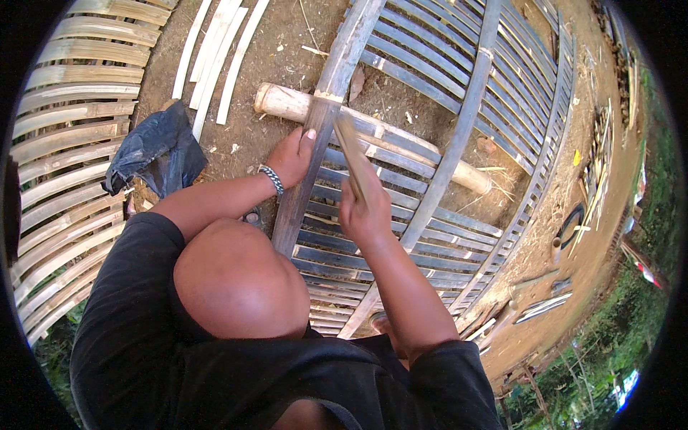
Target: The person builds a bamboo structure by aligning horizontal bamboo slats across vertical supports and securing them with nails using a hammer.
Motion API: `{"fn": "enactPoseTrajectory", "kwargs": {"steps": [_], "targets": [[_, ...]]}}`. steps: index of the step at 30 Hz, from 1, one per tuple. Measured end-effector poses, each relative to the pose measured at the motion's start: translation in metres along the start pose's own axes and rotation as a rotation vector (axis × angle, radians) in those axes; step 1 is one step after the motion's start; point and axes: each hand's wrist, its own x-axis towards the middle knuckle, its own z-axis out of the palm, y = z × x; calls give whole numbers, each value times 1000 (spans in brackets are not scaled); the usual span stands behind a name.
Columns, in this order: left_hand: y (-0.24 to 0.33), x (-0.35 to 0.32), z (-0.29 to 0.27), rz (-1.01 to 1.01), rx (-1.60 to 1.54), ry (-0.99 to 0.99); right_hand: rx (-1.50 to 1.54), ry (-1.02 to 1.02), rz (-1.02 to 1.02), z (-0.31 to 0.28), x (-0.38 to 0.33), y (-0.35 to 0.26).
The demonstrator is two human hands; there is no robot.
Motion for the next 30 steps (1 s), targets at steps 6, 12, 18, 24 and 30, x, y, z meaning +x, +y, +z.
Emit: {"fn": "enactPoseTrajectory", "kwargs": {"steps": [6,12,18,24,30], "targets": [[0,-1,-5,-22,-1,-8,12,-137,400,2,16,-12],[6,0,-1,12,-18,-9,125,-250,421,10,-2,5],[1,-2,-7,-62,-8,-27,56,-147,429,2,17,-21],[7,2,-4,-14,-32,-20,-101,-382,529,13,4,11],[1,5,-3,-14,-43,-14,-56,-269,532,14,11,-10]]}}
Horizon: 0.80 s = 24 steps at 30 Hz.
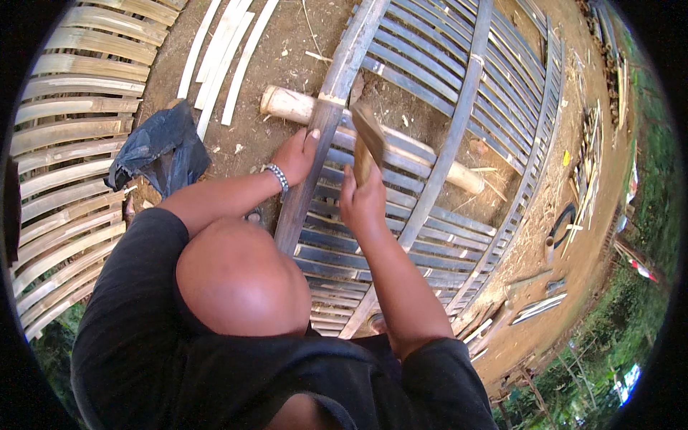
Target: The person builds a bamboo structure by aligning horizontal bamboo slats across vertical supports and securing them with nails using a hammer.
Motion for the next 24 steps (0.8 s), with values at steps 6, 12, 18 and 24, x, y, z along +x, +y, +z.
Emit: {"fn": "enactPoseTrajectory", "kwargs": {"steps": [6,12,18,24], "targets": [[1,-4,-6,-73,40,-102,52,-121,107,-15,9,15],[2,-46,-109,142,60,-720,423,15,317,-29,-12,66],[-58,-136,-245,-455,-358,-237,664,114,421,-33,-41,111],[-145,-96,-289,-255,282,226,736,78,400,-30,-44,76]]}}
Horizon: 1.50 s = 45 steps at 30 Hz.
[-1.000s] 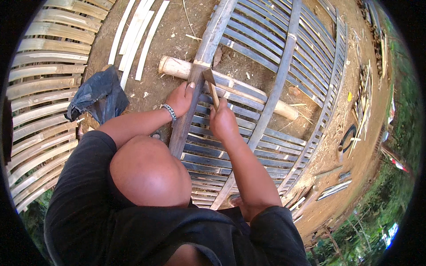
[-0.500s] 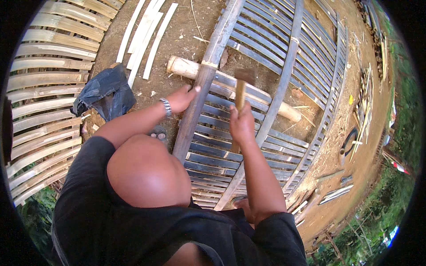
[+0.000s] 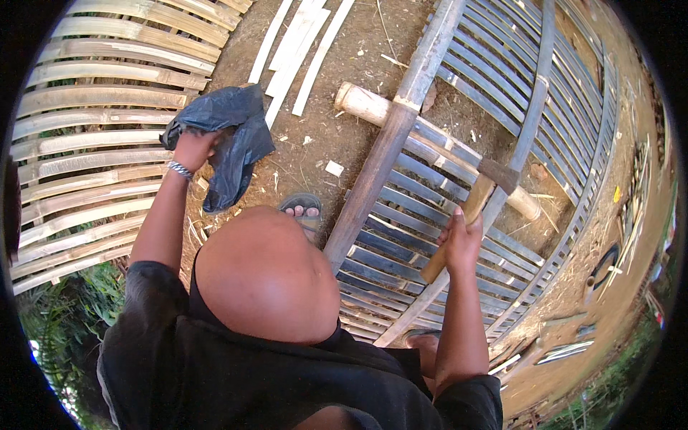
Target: The person builds a bamboo structure by aligning horizontal bamboo slats across vertical supports and securing them with nails using a hammer.
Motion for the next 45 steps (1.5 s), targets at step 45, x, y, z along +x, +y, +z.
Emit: {"fn": "enactPoseTrajectory", "kwargs": {"steps": [45], "targets": [[344,-32,59,919,186,-247,-275,-226,-118,-40,-78,72]]}}
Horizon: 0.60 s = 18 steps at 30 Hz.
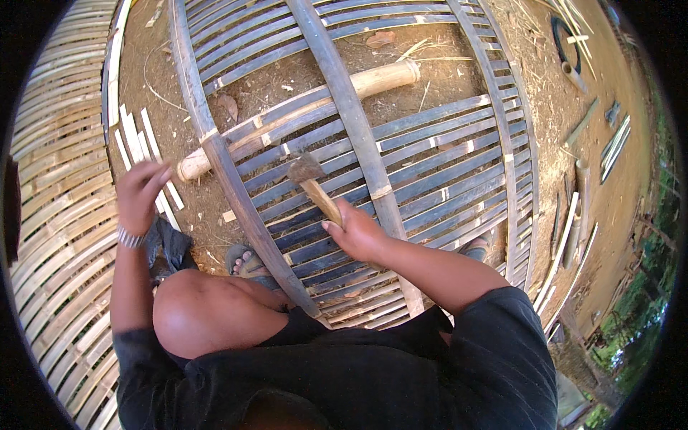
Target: The person builds a bamboo structure by aligning horizontal bamboo slats across vertical supports and securing them with nails using a hammer.
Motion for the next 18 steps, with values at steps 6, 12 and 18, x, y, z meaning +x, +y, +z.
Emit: {"fn": "enactPoseTrajectory", "kwargs": {"steps": [6,12,18], "targets": [[78,158,156,260,-250,-203,200,237,150,-22,-5,-3],[89,186,257,320,-266,13,620,405,171,-35,13,3],[89,179,270,362,-231,81,820,550,90,-39,30,6]]}}
